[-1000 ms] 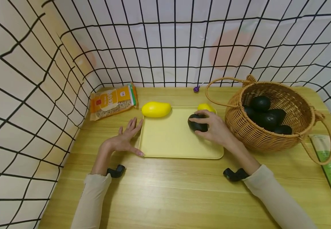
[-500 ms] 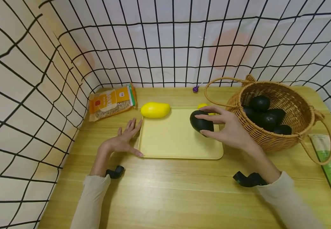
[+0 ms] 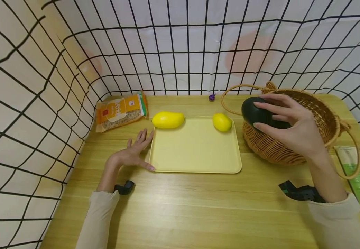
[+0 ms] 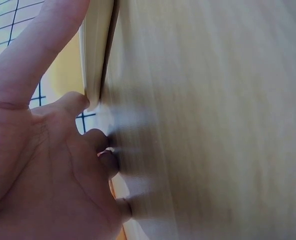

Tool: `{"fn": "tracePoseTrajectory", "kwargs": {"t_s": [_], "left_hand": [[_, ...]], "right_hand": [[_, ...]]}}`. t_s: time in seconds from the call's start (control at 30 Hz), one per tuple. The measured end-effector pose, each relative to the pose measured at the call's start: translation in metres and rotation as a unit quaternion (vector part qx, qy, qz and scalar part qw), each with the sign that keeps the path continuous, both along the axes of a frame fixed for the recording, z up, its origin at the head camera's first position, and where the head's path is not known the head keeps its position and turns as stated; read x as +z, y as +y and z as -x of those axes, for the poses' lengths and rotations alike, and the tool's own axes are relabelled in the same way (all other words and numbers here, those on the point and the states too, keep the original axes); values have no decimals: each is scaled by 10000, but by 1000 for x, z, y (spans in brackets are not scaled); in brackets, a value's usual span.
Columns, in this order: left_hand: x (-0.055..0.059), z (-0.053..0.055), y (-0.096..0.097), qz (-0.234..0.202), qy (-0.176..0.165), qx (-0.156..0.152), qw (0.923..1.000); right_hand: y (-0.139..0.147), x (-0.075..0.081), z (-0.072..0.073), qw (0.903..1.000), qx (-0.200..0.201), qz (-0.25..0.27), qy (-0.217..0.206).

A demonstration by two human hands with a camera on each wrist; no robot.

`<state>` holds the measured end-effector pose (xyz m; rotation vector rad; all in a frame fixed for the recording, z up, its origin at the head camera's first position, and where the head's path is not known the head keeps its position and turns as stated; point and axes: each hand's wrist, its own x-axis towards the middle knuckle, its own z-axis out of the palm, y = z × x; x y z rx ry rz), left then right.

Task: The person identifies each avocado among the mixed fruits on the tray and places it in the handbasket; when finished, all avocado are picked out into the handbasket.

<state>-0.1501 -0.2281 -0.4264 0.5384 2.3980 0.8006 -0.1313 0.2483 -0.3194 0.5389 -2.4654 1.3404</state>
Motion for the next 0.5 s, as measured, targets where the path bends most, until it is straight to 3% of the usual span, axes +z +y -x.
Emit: {"fn": "tracePoseTrajectory", "kwargs": {"t_s": [0.2, 0.5], "left_hand": [[-1, 0, 0, 17, 15, -3, 10000], [-1, 0, 0, 10, 12, 22, 10000]], "right_hand": [[23, -4, 8, 9985, -447, 296, -63], [43, -14, 20, 9931, -1109, 351, -137]]}}
